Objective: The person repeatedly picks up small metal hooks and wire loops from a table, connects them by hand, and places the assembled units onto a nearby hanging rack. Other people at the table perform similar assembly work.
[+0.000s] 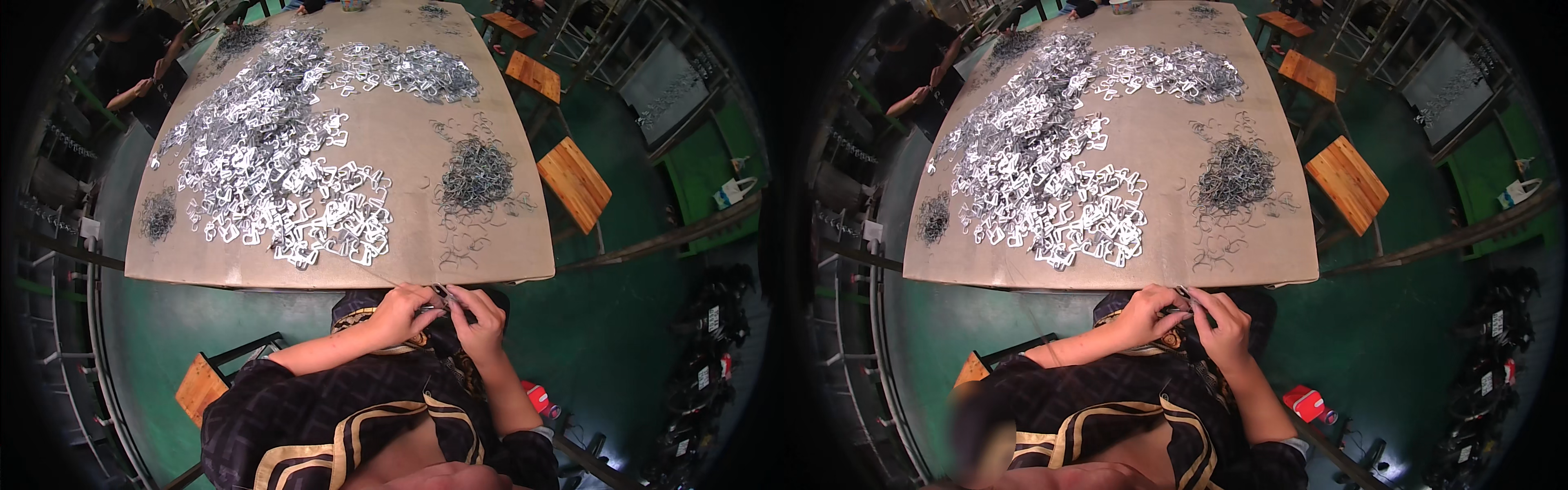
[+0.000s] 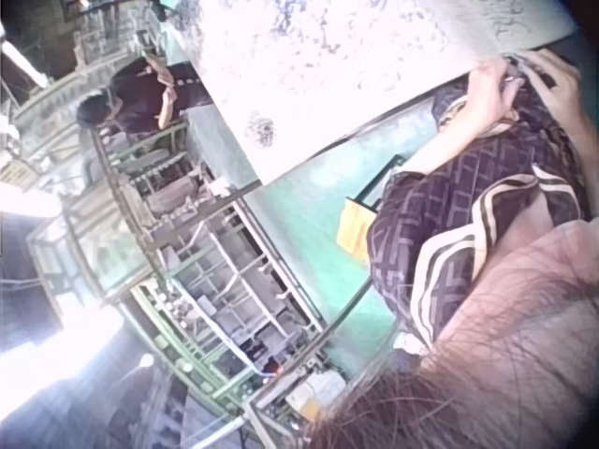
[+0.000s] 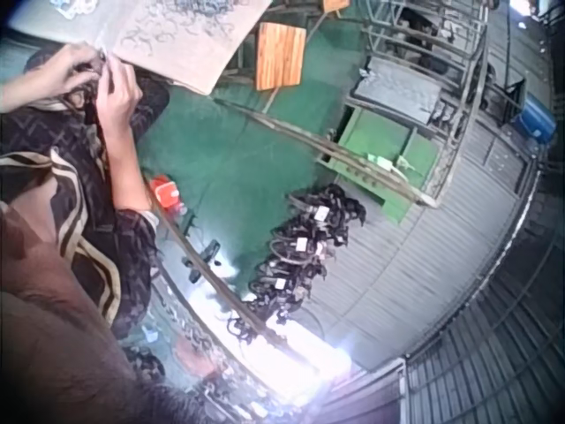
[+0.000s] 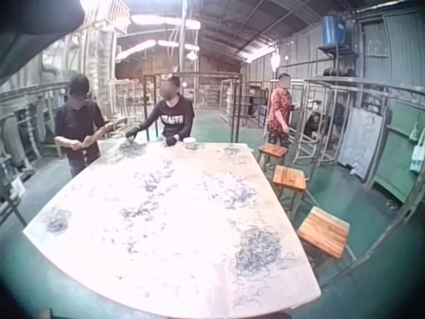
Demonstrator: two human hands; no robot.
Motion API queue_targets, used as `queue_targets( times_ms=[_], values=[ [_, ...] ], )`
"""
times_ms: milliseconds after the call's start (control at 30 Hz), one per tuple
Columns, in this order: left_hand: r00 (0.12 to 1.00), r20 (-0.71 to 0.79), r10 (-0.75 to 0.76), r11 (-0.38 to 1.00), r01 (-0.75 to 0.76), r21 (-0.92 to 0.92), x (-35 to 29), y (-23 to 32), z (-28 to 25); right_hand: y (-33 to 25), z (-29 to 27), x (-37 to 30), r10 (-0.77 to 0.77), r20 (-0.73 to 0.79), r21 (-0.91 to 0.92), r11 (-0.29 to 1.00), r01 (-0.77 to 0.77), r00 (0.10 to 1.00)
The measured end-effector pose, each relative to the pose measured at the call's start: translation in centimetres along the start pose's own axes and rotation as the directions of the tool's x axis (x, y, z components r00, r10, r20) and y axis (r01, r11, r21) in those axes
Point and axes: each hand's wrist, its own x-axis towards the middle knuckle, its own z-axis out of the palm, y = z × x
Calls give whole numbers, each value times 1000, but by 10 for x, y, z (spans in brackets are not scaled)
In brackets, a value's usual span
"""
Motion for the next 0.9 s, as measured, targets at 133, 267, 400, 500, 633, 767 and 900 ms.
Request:
queue_targets(
  times_ms=[133,267,400,500,633,767,900],
  values=[
    [997,-69,21,1000,-20,11,-1,-3,-9,3,-6,-8,44,-20,12,999,-43,999],
    [957,-290,16,867,131,481,0,-41,-38,8,-13,-13,63,-78,35,998,-60,995],
    [938,-328,-114,636,323,701,6,-84,-31,13,-16,-18,114,-96,65,992,-108,989],
    [963,-234,-133,651,263,712,15,-89,-17,11,-19,-17,142,-90,53,989,-137,986],
    [992,-127,-13,810,85,580,34,-84,-5,12,-20,-20,161,-96,56,986,-156,982],
    [976,-72,206,732,-105,673,64,-65,-11,13,-24,-23,167,-114,47,986,-162,979],
    [907,205,367,636,-406,657,99,-72,-8,12,-24,-26,171,-104,38,985,-168,980]
  ],
)
